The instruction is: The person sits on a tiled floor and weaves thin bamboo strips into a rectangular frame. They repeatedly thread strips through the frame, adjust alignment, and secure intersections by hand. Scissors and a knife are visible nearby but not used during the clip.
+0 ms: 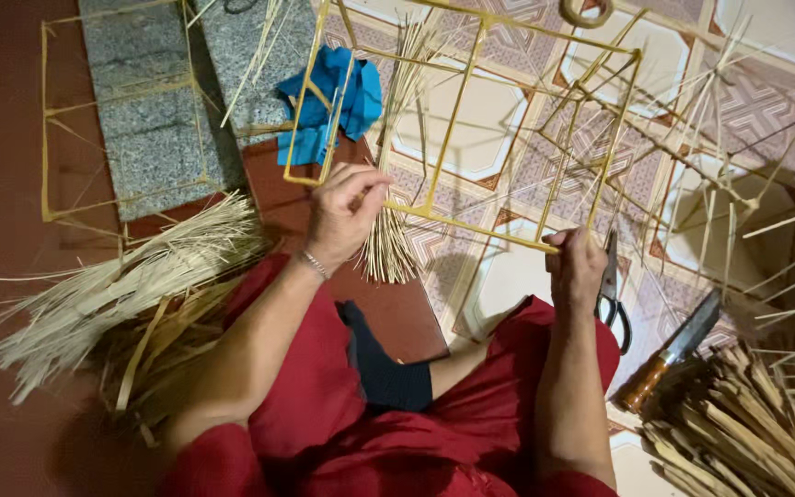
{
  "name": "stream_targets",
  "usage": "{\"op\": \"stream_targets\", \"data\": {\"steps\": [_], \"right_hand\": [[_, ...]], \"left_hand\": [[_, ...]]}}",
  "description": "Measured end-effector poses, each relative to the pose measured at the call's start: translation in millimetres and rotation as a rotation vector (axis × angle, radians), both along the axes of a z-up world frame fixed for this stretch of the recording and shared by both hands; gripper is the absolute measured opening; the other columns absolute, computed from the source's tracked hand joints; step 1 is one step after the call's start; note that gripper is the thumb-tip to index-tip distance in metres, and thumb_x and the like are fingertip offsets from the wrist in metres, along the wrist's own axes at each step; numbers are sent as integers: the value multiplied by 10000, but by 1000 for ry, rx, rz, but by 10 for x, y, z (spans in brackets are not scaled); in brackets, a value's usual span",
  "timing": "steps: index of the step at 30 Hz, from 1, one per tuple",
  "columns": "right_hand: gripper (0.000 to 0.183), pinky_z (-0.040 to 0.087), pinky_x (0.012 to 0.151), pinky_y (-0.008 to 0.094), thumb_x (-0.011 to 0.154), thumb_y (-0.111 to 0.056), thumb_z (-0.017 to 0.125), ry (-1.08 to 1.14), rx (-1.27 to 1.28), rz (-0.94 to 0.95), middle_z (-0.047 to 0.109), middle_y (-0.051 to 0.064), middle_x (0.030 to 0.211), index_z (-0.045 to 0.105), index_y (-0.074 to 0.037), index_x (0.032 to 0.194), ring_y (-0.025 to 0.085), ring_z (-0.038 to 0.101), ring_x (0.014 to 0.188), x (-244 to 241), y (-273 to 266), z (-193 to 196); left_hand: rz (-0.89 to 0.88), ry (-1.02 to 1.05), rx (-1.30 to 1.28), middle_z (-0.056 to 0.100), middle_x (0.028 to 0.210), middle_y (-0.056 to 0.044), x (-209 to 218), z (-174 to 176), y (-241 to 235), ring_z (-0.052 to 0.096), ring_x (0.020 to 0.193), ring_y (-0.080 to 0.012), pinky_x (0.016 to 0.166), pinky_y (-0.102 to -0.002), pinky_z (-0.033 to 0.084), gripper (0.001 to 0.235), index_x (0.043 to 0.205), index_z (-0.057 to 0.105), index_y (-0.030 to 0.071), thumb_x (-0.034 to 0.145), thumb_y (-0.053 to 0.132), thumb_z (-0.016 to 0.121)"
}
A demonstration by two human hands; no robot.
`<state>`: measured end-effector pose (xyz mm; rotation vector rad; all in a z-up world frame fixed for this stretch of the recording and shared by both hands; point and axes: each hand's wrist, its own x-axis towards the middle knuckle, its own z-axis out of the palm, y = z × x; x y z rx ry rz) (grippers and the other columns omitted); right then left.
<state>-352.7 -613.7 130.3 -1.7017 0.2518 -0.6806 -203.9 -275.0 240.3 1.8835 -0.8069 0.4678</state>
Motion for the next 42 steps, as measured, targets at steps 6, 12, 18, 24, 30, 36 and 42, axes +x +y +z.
{"op": "stream_targets", "data": {"steps": [6, 12, 18, 24, 30, 36, 42], "right_hand": [[433, 280, 455, 232, 1111, -392, 568, 73, 462, -66, 537, 23, 666, 667, -11, 931, 77, 395, 497, 30, -195, -305], [421, 348, 507, 246, 1137, -390, 580, -30, 466, -120, 578, 33, 724, 662, -18, 957, 95, 437, 542, 75, -225, -260], [449, 557, 865, 314, 1223, -386, 537, -195, 411, -107, 455, -2, 611, 571, -64, 912, 86, 359, 479, 131, -91, 172], [458, 511, 877, 325, 1250, -407, 477, -355, 526, 35, 448, 43, 612, 570, -64, 962, 120, 359, 484, 135, 32, 397], [411, 513, 846, 332, 1206, -407, 444, -398, 645, 40, 393, 5, 554, 611, -66, 1048, 108, 341, 457, 174, 93, 418], [426, 509, 903, 346, 1233, -409, 438, -386, 536, 29, 384, 3, 555, 594, -81, 1009, 108, 323, 462, 132, 59, 406], [410, 509, 865, 345, 1207, -412, 445, -360, 556, 5, 386, -7, 543, 587, -88, 1001, 103, 333, 462, 92, 105, 366]], "left_hand": [[31, 49, 17, 736, 981, -92, 258, -254, -232, 699, 889, -228, 760, -332, 569, 92, 1039, 726, 20, 953, 10, 693], [-101, -299, 16, 629, 763, -58, 149, -581, 100, 563, 655, -144, 551, -295, 472, 97, 850, 664, 31, 917, 4, 599], [-328, 235, 702, 681, 712, -60, -298, -1401, 379, 677, 688, -169, 669, -349, 573, 167, 826, 683, 140, 913, 238, 580], [219, 611, 921, 302, 1520, -341, 459, -1935, 34, 339, 1405, -527, 1074, -624, 352, 1119, 1489, 200, -12, 832, 737, 709], [357, 872, 861, 316, 1553, -243, 505, -2291, -623, 418, 1391, -408, 1072, -562, 410, 1320, 1588, 84, 32, 663, 610, 826], [444, 679, 647, 642, 1150, -307, 904, -3166, -611, 652, 1076, -451, 1006, -508, 515, 568, 1269, 536, -28, 776, 179, 730], [389, 1152, 88, 711, 915, -249, 1165, -2974, -47, 735, 663, -338, 561, -428, 576, 339, 1132, 596, -28, 812, 16, 697]]}}
